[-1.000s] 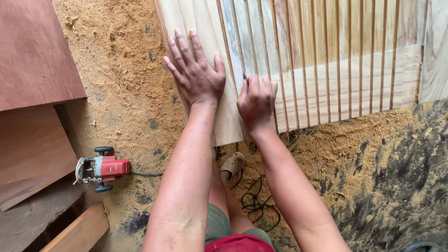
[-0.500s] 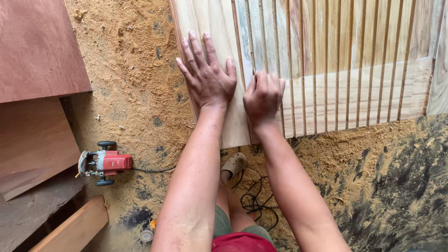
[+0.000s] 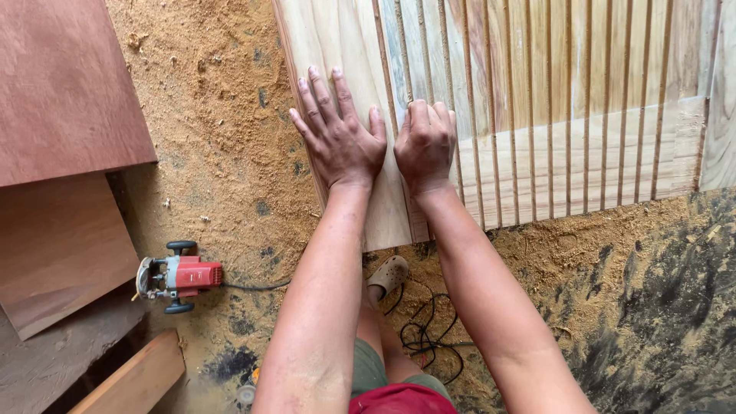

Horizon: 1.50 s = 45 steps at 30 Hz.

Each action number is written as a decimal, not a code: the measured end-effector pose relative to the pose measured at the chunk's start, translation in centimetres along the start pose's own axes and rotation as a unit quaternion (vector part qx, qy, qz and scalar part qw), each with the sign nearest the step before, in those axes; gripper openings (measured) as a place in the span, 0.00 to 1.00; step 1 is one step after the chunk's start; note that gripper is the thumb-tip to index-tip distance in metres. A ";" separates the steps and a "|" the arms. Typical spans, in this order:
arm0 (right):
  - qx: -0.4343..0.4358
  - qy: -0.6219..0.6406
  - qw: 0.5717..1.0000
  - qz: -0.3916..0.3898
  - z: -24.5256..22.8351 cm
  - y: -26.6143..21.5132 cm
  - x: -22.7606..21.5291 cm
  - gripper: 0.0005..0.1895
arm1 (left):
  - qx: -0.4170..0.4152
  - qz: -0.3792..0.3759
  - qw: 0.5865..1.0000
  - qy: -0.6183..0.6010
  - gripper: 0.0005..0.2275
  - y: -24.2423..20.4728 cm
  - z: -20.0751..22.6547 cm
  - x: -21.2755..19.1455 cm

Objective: The person uses a small metal scraper to remove material from the surface of a large wooden board with vertical grooves. The person holds the board with one hand and scrapes with the other, working along the grooves and flat areas.

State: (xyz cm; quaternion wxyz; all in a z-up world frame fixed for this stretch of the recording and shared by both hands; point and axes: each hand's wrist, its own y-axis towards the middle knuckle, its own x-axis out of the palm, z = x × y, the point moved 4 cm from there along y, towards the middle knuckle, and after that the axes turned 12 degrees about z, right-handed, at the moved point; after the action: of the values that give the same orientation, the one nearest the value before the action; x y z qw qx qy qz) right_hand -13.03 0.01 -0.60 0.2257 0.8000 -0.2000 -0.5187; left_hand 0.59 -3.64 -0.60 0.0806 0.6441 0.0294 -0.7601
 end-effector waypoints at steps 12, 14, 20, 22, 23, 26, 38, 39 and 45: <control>0.054 -0.049 0.996 -0.051 -0.2 -5.3 -3.9 0.08 | -0.005 -0.003 1.000 -0.008 0.35 0.3 0.1 0.0; 0.069 -0.038 0.995 -0.057 0.2 -5.4 -3.1 0.06 | -0.006 -0.011 1.000 -0.003 0.35 -0.1 -0.3 0.3; 0.096 -0.007 0.993 -0.065 -1.7 -8.3 -8.4 0.06 | 0.002 -0.004 1.000 -0.002 0.34 0.0 0.0 -0.1; 0.058 -0.018 0.997 -0.042 -2.3 -7.2 -8.4 0.05 | 0.003 -0.003 1.000 0.001 0.34 0.1 0.0 -0.3; 0.076 -0.022 0.995 -0.065 -1.8 -6.0 -7.1 0.08 | -0.002 -0.004 1.000 -0.002 0.34 0.2 0.0 -0.3; 0.055 0.017 0.998 -0.013 -0.8 -1.2 -2.7 0.04 | -0.004 -0.006 1.000 -0.002 0.34 0.0 -0.1 -0.2; 0.091 0.036 0.992 -0.075 -0.3 -8.4 -6.4 0.09 | -0.003 0.006 1.000 -0.001 0.34 -0.2 0.0 -0.1; 0.081 0.031 0.994 -0.072 0.3 -7.3 -4.8 0.10 | 0.000 0.008 1.000 0.003 0.34 -0.4 0.1 -0.1; 0.071 0.026 0.993 -0.087 0.2 -5.9 -4.1 0.09 | 0.004 0.007 1.000 0.003 0.34 -0.5 0.0 -0.1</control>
State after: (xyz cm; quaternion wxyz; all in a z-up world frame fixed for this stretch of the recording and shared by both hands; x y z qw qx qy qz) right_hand -14.28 7.09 -1.06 0.1274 0.8417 -0.1600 -0.4997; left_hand 0.56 -3.12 -0.52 0.0836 0.6471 0.0223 -0.7575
